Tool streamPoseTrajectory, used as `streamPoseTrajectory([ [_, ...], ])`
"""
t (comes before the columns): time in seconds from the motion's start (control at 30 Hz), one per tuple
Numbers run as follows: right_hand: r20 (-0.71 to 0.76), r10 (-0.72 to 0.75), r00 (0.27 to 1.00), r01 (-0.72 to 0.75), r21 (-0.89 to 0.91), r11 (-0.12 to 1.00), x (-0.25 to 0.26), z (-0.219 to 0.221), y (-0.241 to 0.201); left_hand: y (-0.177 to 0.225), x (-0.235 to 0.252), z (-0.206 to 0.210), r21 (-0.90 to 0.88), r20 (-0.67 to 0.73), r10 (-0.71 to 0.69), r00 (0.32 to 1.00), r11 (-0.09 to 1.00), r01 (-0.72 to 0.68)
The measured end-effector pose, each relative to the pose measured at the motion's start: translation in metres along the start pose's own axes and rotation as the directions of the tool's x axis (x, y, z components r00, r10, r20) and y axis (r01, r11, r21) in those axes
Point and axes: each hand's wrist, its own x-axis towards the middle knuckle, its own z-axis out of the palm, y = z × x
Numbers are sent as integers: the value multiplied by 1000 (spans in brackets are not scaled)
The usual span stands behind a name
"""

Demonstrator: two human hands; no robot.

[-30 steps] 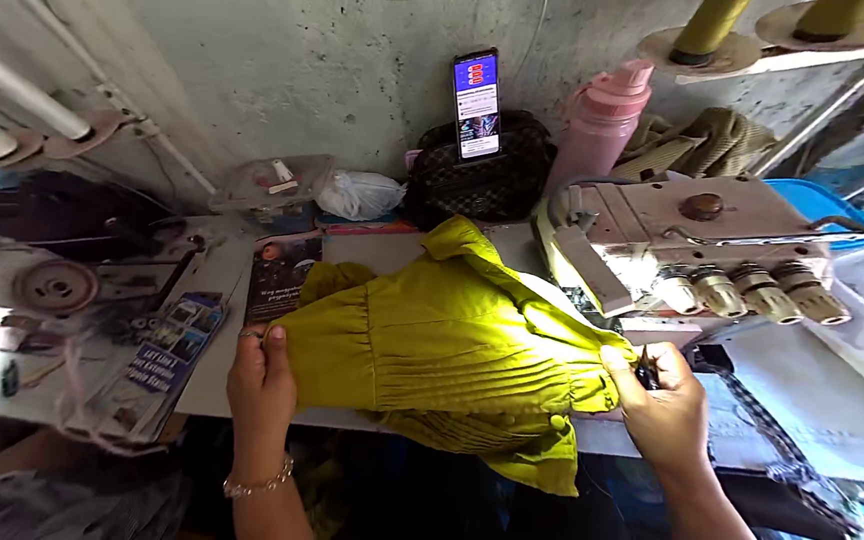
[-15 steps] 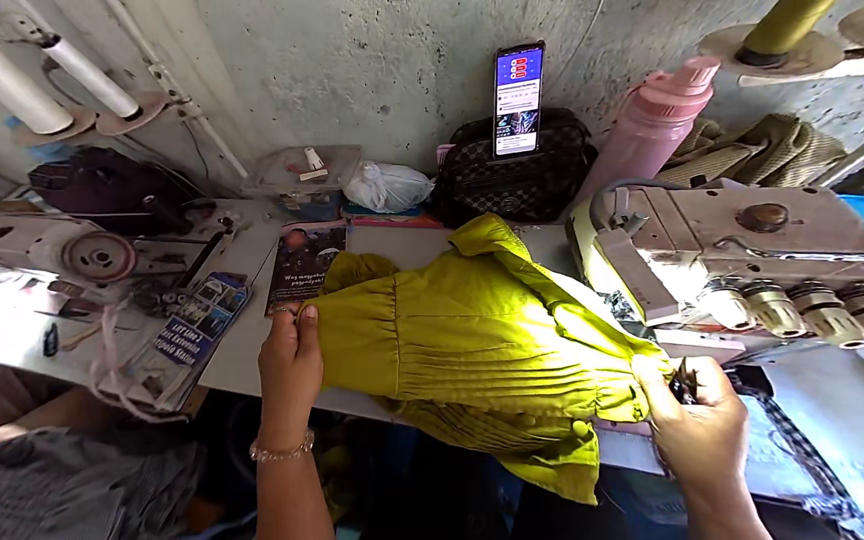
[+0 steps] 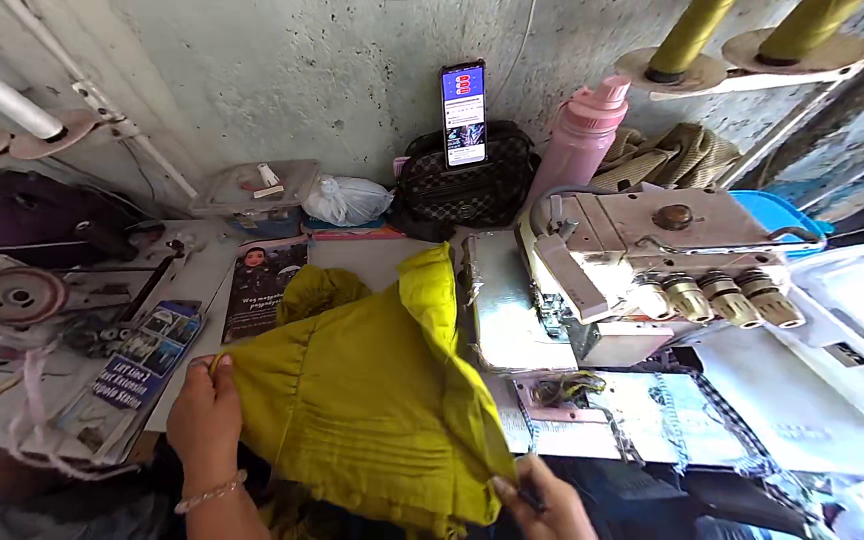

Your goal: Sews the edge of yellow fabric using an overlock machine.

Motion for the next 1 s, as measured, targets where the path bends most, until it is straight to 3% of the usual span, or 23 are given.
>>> streamPoseTrajectory([
  [0.1, 78, -116, 990, 117, 1, 993, -9, 16, 7, 2, -5, 5, 55, -13, 31, 999, 998, -30],
  [0.17, 101, -170, 980, 174, -29, 984, -9, 22, 9, 13, -14, 5, 18, -113, 160, 981, 987, -159],
  [0.23, 128, -201, 971, 209, -53, 976, -8, 26, 8, 32, -29, 2, -71, -108, 311, 944, 945, -320],
  [0.33, 171, -243, 955, 254, -49, 966, -9, 32, 3, 67, -66, 6, -197, 180, 458, 870, 884, -425],
  [0.4, 196, -288, 937, 298, -22, 954, -10, 37, 1, 90, -92, 16, -189, 437, 464, 771, 885, -426],
  [0.5, 273, -341, 900, 346, 29, 938, -14, 42, -3, 100, -121, 45, -130, 529, 467, 708, 870, -476],
  [0.53, 299, -343, 890, 347, 42, 937, -15, 43, -4, 97, -121, 49, -164, 537, 458, 709, 881, -445],
  [0.6, 305, -342, 889, 342, 54, 938, -15, 40, -3, 80, -106, 44, -326, 437, 445, 781, 888, -324],
  [0.7, 191, -336, 922, 339, 18, 941, -15, 38, 8, 65, -69, 4, -498, 261, 297, 918, 857, -135],
  [0.77, 130, -338, 932, 342, -7, 940, -12, 39, 18, 62, -44, -17, -561, 144, 206, 968, 823, -92],
  [1.0, 66, -355, 933, 360, -91, 929, 4, 43, 19, 65, 6, -39, -735, 55, 181, 982, 673, -83],
])
